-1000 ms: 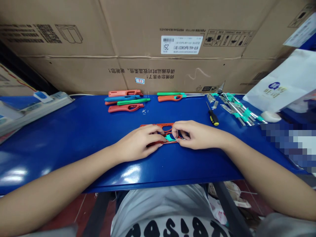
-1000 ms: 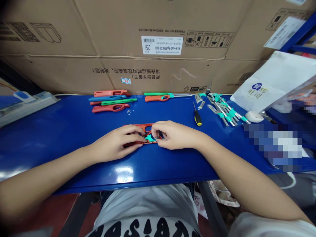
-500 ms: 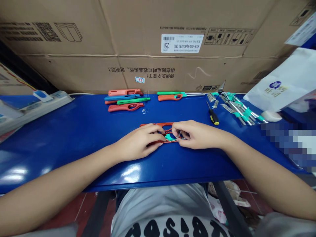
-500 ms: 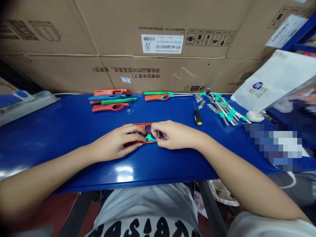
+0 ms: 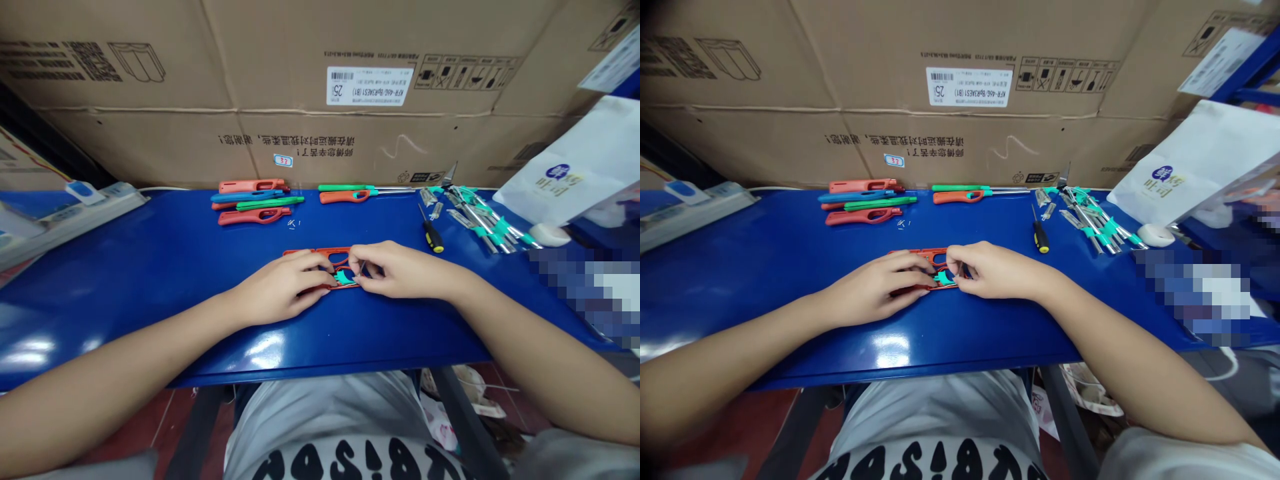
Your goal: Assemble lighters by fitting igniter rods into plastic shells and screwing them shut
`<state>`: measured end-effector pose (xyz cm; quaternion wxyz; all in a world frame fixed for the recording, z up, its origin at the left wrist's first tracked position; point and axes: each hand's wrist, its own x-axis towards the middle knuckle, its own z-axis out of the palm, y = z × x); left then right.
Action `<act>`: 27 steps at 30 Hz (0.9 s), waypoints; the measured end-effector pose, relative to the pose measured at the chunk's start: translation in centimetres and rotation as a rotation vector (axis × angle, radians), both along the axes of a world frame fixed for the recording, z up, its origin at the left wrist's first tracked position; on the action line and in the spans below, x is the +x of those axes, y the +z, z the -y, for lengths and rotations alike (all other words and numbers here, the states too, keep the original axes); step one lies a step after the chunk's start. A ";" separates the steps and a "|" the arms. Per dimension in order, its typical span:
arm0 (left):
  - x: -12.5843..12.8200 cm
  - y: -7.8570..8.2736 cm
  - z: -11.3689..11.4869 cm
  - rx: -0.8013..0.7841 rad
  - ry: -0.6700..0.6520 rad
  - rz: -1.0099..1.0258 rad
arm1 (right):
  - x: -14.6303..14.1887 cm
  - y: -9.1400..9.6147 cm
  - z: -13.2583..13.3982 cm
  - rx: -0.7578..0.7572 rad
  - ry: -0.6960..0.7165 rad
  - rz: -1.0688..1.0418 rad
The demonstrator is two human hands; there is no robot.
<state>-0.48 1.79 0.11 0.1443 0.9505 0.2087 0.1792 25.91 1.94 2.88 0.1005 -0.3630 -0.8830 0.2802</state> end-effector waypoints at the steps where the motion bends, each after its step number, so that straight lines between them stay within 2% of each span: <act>1: 0.0 0.0 0.0 0.002 -0.003 0.003 | 0.0 0.0 0.0 0.000 0.001 0.001; 19: 0.1 0.0 0.0 0.013 0.009 0.001 | 0.1 0.2 -0.1 0.019 0.042 0.010; 24: 0.0 -0.1 0.0 -0.002 0.005 0.017 | 0.4 -0.3 -0.3 0.109 0.073 -0.017; 27: 0.1 -0.2 -0.1 0.000 -0.007 0.035 | 0.6 -0.3 -0.5 0.104 0.091 -0.037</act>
